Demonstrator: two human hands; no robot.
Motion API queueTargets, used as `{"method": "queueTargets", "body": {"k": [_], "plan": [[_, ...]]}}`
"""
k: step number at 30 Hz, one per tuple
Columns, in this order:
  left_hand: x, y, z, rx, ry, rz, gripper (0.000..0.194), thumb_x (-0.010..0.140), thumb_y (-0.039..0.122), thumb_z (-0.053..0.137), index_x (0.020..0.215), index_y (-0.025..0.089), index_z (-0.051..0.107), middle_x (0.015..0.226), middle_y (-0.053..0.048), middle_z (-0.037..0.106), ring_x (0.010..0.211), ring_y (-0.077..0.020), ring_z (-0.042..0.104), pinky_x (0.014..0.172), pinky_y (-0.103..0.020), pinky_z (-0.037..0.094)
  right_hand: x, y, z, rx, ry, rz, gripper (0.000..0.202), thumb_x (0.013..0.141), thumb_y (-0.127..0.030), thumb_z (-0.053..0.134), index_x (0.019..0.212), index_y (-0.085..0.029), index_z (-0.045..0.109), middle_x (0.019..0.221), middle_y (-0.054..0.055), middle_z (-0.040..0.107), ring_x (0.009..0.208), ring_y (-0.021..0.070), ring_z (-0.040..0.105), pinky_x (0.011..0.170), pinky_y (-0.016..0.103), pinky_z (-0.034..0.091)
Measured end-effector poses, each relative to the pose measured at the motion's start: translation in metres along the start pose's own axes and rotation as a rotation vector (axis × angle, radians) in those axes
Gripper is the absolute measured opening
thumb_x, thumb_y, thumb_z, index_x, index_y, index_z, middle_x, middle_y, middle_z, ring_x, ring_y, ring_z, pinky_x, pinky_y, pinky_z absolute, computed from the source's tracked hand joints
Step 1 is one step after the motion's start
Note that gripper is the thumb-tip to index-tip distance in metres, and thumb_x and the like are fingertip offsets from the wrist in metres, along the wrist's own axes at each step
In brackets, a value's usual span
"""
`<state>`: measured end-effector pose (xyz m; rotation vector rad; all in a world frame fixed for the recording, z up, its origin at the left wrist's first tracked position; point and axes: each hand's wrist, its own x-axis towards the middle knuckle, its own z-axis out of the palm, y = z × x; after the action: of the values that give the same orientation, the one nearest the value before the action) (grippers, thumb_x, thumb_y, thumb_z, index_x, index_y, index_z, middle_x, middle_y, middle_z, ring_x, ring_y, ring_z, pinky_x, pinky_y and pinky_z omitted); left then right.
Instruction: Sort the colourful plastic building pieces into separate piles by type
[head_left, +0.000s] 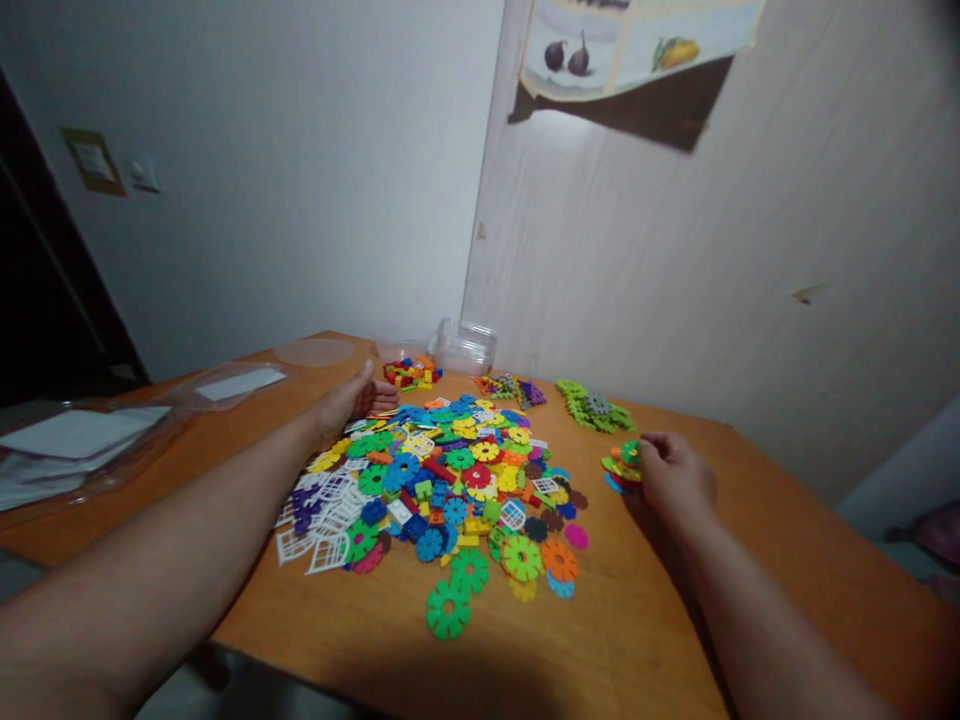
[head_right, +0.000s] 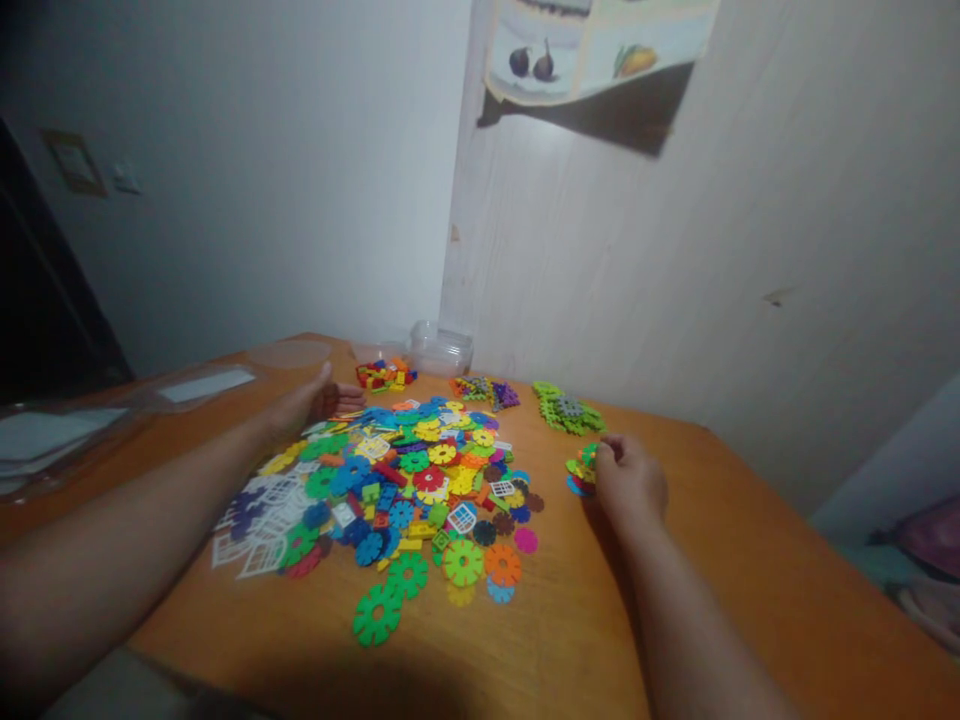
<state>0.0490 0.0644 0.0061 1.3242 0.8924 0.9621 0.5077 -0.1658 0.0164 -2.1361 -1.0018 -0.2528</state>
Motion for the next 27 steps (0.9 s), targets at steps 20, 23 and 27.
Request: {"method": "queueTargets", "body": {"k": [20, 23, 27], "plan": [[0.008, -0.003, 0.0, -0.014, -0.009, 0.0, 0.086, 0.079, 0.09, 0.043, 0.094, 0.012, 0.074, 0.104, -0.019, 0.074, 0.1, -0.0289, 0.071, 0.089, -0.037, 0.054, -0.028, -0.032, 0.005, 0.062, -0.057, -0.381, 0.04, 0.09, -0.037, 0.05, 0.118, -0.019, 0.071, 0.115, 0.014, 0.073, 0.107, 0.0305, 0.063, 0.091, 0.044, 0.051], [0.006, -0.001, 0.001, -0.016, -0.022, -0.013, 0.084, 0.078, 0.09, 0.044, 0.093, 0.013, 0.073, 0.1, -0.017, 0.075, 0.1, -0.0287, 0.07, 0.091, -0.038, 0.053, -0.053, -0.062, 0.011, 0.165, -0.22, -0.599, 0.043, 0.094, -0.04, 0.05, 0.128, -0.022, 0.068, 0.126, 0.013, 0.069, 0.121, 0.0305, 0.06, 0.103, 0.048, 0.048], [0.003, 0.002, 0.005, -0.01, -0.034, -0.015, 0.083, 0.078, 0.09, 0.043, 0.093, 0.013, 0.073, 0.1, -0.016, 0.075, 0.103, -0.0288, 0.069, 0.095, -0.039, 0.052, -0.081, -0.091, 0.013, 0.151, -0.436, -0.771, 0.055, 0.098, -0.042, 0.047, 0.15, -0.026, 0.052, 0.151, 0.013, 0.053, 0.142, 0.0319, 0.044, 0.113, 0.053, 0.041]]}}
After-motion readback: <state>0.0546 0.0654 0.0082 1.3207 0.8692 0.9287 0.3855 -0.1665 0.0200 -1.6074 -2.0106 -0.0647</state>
